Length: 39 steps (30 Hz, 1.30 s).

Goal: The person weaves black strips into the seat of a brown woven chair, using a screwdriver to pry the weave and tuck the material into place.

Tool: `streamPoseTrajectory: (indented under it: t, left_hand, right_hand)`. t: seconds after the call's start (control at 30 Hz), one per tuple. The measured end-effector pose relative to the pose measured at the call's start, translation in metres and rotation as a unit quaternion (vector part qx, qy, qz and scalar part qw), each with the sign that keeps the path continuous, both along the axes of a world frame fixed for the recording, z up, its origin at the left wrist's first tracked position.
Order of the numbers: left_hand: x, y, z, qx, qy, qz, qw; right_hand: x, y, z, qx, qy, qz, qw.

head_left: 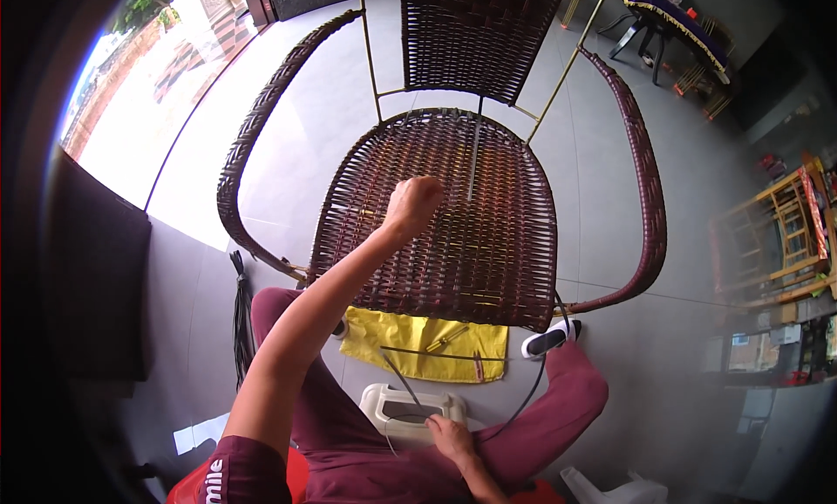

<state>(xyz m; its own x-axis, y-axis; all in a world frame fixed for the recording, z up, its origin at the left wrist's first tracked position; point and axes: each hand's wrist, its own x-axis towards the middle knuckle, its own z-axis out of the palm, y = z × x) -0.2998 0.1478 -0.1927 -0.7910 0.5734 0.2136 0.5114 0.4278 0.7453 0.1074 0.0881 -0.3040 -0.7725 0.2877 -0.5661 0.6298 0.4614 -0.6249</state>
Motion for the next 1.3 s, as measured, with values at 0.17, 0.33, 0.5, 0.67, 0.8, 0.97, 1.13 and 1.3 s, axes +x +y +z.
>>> streamPoseTrajectory:
  t: [0.17, 0.33, 0.5, 0.67, 0.8, 0.97, 1.13, 1.3]
  left_hand:
    - [-0.012, 0.065, -0.012, -0.144, 0.014, 0.031, 0.989]
    - [-0.01, 0.096, -0.019, -0.184, -0.034, 0.103, 0.977]
    - [-0.002, 0.09, -0.014, -0.118, -0.068, 0.094, 0.986]
    - [-0.001, 0.059, -0.02, 0.177, -0.276, -0.03, 0.944]
    - [0.008, 0.038, -0.007, 0.23, -0.31, -0.08, 0.919]
    - [0.018, 0.033, 0.039, 0.171, -0.207, -0.038, 0.963]
    - [0.03, 0.017, 0.103, 0.318, -0.122, -0.089, 0.936]
    - [0.07, -0.003, 0.141, 0.344, -0.138, -0.121, 0.921]
  right_hand:
    - [-0.002, 0.003, 0.0, -0.029, -0.019, -0.004, 0.999]
    - [-0.002, 0.002, -0.004, -0.029, 0.013, -0.035, 0.999]
    - [-0.001, 0.002, -0.008, -0.034, 0.009, -0.033, 0.999]
    - [-0.001, 0.003, -0.001, -0.03, 0.014, -0.02, 0.999]
    - [-0.007, 0.008, 0.013, -0.022, 0.055, -0.019, 0.998]
    - [-0.031, 0.028, 0.015, 0.064, 0.148, 0.012, 0.987]
    - [-0.08, 0.043, -0.01, 0.123, 0.109, 0.085, 0.983]
    - [-0.089, 0.045, -0.058, 0.209, 0.053, 0.181, 0.96]
